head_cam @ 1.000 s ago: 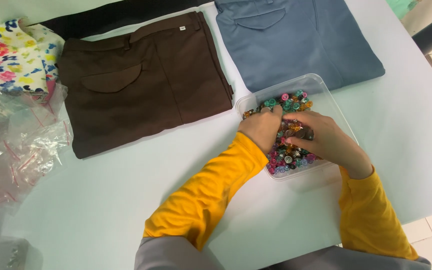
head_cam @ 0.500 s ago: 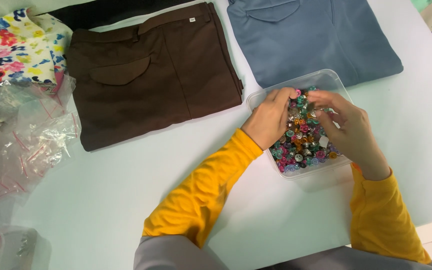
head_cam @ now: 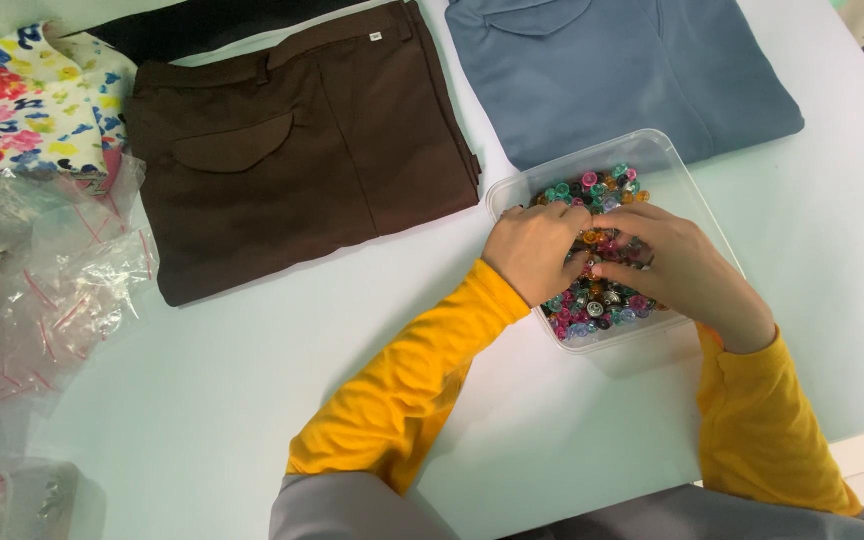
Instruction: Sorting buttons from a container and placing them into small plastic bags
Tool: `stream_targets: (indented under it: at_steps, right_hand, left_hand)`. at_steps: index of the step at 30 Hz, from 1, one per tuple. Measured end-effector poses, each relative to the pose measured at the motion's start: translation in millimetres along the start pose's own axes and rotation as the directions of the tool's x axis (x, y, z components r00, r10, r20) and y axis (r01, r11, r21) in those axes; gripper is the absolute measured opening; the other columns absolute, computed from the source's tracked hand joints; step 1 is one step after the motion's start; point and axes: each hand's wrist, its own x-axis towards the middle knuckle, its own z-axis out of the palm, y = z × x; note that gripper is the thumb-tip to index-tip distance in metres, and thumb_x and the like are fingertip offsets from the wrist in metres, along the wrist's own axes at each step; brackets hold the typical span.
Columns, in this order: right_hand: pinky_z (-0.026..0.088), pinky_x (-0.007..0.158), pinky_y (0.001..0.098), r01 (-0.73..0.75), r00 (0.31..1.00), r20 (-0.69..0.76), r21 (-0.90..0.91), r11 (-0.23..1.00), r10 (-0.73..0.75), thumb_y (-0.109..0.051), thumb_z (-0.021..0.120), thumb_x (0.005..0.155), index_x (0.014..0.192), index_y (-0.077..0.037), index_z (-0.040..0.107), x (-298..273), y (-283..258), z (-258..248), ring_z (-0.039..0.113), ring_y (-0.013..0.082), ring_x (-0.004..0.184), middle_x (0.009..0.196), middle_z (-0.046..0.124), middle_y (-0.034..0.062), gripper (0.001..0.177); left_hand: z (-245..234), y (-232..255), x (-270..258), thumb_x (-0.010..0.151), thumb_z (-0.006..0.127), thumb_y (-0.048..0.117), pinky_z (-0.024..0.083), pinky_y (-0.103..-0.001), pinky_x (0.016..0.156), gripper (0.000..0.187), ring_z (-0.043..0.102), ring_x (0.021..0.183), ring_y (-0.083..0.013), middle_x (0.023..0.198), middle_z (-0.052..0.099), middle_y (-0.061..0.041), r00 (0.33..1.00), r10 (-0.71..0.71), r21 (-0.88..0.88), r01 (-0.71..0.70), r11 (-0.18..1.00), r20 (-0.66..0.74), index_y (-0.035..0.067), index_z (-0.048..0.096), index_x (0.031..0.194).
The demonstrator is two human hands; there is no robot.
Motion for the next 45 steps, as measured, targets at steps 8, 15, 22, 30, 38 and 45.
stream_targets:
  at_steps: [8, 15, 22, 30, 38, 45]
  right_hand:
    - [0.049, 0.071, 0.0276, 0.058, 0.982, -0.182, 0.093, 0.994, -0.040, -0.009, 0.067, 0.094, 0.102, -0.011, 0.073, -4, 1, 6, 0.057, 0.0134, 0.069, 0.086, 0.070, -0.0008, 0.009]
    - [0.048, 0.088, 0.0362, 0.150, 0.946, -0.284, -0.044, 0.988, -0.157, -0.016, 0.063, 0.099, 0.115, -0.013, 0.070, -6, -2, 4, 0.061, 0.0228, 0.097, 0.106, 0.071, 0.0037, 0.018]
    - [0.041, 0.105, 0.0630, 0.166, 0.982, 0.096, -0.032, 0.986, -0.162, -0.035, 0.087, 0.075, 0.140, -0.016, 0.061, -5, -12, -8, 0.047, 0.0473, 0.135, 0.145, 0.055, 0.0219, 0.074]
    - [0.052, 0.099, 0.0565, 0.126, 0.992, -0.003, 0.002, 0.992, -0.126, -0.022, 0.079, 0.084, 0.127, -0.010, 0.067, -2, 10, 6, 0.063, 0.0423, 0.118, 0.125, 0.062, 0.0186, 0.046]
    - [0.056, 0.072, 0.0344, 0.269, 0.879, -0.397, -0.044, 0.962, -0.264, -0.009, 0.073, 0.097, 0.121, -0.011, 0.073, 3, 25, 8, 0.068, 0.0249, 0.088, 0.104, 0.065, 0.0078, 0.024]
    - [0.054, 0.077, 0.0427, 0.260, 0.933, -0.277, 0.080, 0.962, -0.229, -0.006, 0.076, 0.088, 0.116, -0.011, 0.073, -6, 8, 7, 0.065, 0.0292, 0.092, 0.105, 0.069, 0.0131, 0.028]
  left_hand:
    - [7, -4, 0, 0.077, 0.066, 0.009, 0.053, -0.049, 0.068, 0.025, 0.069, 0.070, -0.0309, 0.083, 0.073, -0.002, 1.000, 0.016, -0.022, -0.016, 1.000, -0.003, 0.022, 0.070, 0.098]
    - [-12, 4, -1, 0.077, 0.066, -0.006, 0.056, -0.048, 0.075, 0.041, 0.062, 0.092, -0.0345, 0.105, 0.050, -0.013, 0.981, -0.024, -0.184, -0.012, 0.983, -0.193, 0.008, 0.052, 0.114]
    - [-1, 2, -7, 0.066, 0.077, 0.039, 0.049, -0.047, 0.095, 0.067, 0.069, 0.100, -0.0277, 0.108, 0.063, -0.004, 1.000, 0.018, 0.058, -0.017, 0.998, -0.007, 0.018, 0.053, 0.125]
    - [-43, 9, 0, 0.077, 0.070, 0.024, 0.029, -0.050, 0.118, 0.095, 0.059, 0.132, -0.0335, 0.156, 0.049, -0.010, 0.879, 0.038, -0.118, 0.021, 0.993, 0.475, 0.017, 0.023, 0.159]
    - [-20, 0, -2, 0.094, 0.063, 0.004, 0.062, -0.040, 0.084, 0.044, 0.075, 0.100, -0.0299, 0.111, 0.072, -0.009, 0.999, -0.019, -0.423, -0.001, 0.906, -0.043, 0.015, 0.057, 0.136]
    - [-26, -1, -4, 0.094, 0.060, 0.000, 0.063, -0.038, 0.095, 0.042, 0.068, 0.118, -0.0363, 0.134, 0.058, -0.016, 0.972, -0.015, -0.492, -0.104, 0.864, -0.233, 0.008, 0.055, 0.135]
